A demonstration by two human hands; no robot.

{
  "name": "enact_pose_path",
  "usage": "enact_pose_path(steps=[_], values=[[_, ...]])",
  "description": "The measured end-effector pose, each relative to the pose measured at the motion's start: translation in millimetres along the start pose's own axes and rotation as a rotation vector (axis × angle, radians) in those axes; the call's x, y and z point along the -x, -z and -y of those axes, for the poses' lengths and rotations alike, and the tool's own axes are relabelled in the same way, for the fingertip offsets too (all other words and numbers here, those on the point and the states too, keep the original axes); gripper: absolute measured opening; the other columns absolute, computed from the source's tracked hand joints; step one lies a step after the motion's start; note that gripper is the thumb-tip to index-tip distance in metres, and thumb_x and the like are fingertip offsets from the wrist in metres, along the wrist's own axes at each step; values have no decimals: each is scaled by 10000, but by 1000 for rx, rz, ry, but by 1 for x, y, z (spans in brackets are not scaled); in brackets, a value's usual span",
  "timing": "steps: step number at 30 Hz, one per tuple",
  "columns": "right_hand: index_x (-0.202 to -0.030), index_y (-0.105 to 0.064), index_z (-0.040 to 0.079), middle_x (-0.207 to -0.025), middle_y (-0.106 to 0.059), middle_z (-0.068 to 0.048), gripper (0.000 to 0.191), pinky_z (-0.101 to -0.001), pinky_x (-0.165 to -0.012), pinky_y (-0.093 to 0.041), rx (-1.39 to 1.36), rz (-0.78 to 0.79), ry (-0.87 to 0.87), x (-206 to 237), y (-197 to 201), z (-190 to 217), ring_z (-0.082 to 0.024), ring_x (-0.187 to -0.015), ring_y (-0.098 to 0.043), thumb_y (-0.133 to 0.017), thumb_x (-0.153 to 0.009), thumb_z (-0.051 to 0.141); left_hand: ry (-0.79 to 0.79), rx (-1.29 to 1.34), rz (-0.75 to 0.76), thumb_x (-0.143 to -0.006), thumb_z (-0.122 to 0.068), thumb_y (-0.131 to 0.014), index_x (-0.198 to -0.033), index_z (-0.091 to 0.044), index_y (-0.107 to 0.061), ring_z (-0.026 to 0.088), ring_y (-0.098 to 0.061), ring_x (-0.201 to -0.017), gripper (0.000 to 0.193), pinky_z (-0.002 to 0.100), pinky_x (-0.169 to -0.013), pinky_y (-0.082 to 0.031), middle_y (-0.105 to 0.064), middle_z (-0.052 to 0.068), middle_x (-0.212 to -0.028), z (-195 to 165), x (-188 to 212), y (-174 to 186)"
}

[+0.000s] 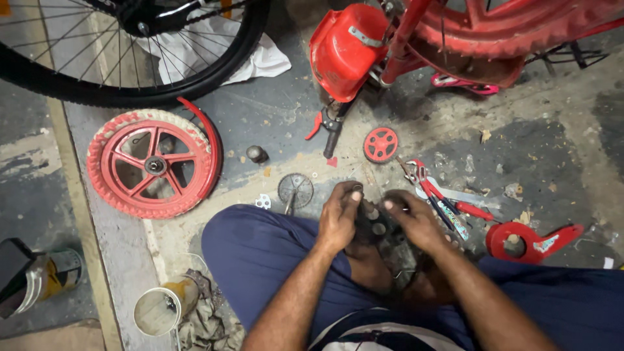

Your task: The person sits on the floor and uses a wrench to tighten a bicycle pedal onto the crank arm. They then attach the pedal to the bicycle frame and use a hammer to tap it into place.

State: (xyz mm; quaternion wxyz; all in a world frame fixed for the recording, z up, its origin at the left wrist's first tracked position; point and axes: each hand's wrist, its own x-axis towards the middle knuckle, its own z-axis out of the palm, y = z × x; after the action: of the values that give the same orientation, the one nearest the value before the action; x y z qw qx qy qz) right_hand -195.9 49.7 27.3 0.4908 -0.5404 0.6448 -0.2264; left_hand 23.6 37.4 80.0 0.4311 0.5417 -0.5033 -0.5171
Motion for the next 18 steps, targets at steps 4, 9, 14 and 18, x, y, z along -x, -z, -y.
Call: enact_pose_path(steps=[4,9,14,18], values=[[-1306,-701,44,-1135,-745,-71,397,-336,-834,-509,-452,251,-114,11,2,30,-159,-981,-634,-610,-989,267,115,145,35,-1055,-206,-560,-1282,-44,-627,117,-676,-763,287,275,-725,-555,-737,85,-863,4,0,-1],[-1237,-683,13,-1099,-772,-76,330,-288,-888,-539,-420,239,1,11,-3,30,-126,-1012,-690,-656,-955,180,161,13,-4,-1022,-205,-600,-1283,-57,-629,137,-640,-741,302,300,-687,-533,-759,79,-942,-4,0,-5],[-1164,-684,6,-1039,-777,-76,247,-313,-784,-553,-503,33,-116,-4,-7,4,-174,-849,-689,-653,-948,122,41,-67,-97,-943,-144,-673,-1279,-40,-593,159,-686,-918,361,298,-787,-564,-704,107,-1169,-12,-3,-3],[-1171,-675,25,-1024,-749,-81,220,-309,-796,-520,-573,-158,-87,-22,-4,-22,-162,-870,-658,-642,-968,104,-57,13,-189,-963,-119,-663,-1284,-18,-603,181,-682,-1103,341,305,-965,-541,-716,121,-1188,-29,-3,11]])
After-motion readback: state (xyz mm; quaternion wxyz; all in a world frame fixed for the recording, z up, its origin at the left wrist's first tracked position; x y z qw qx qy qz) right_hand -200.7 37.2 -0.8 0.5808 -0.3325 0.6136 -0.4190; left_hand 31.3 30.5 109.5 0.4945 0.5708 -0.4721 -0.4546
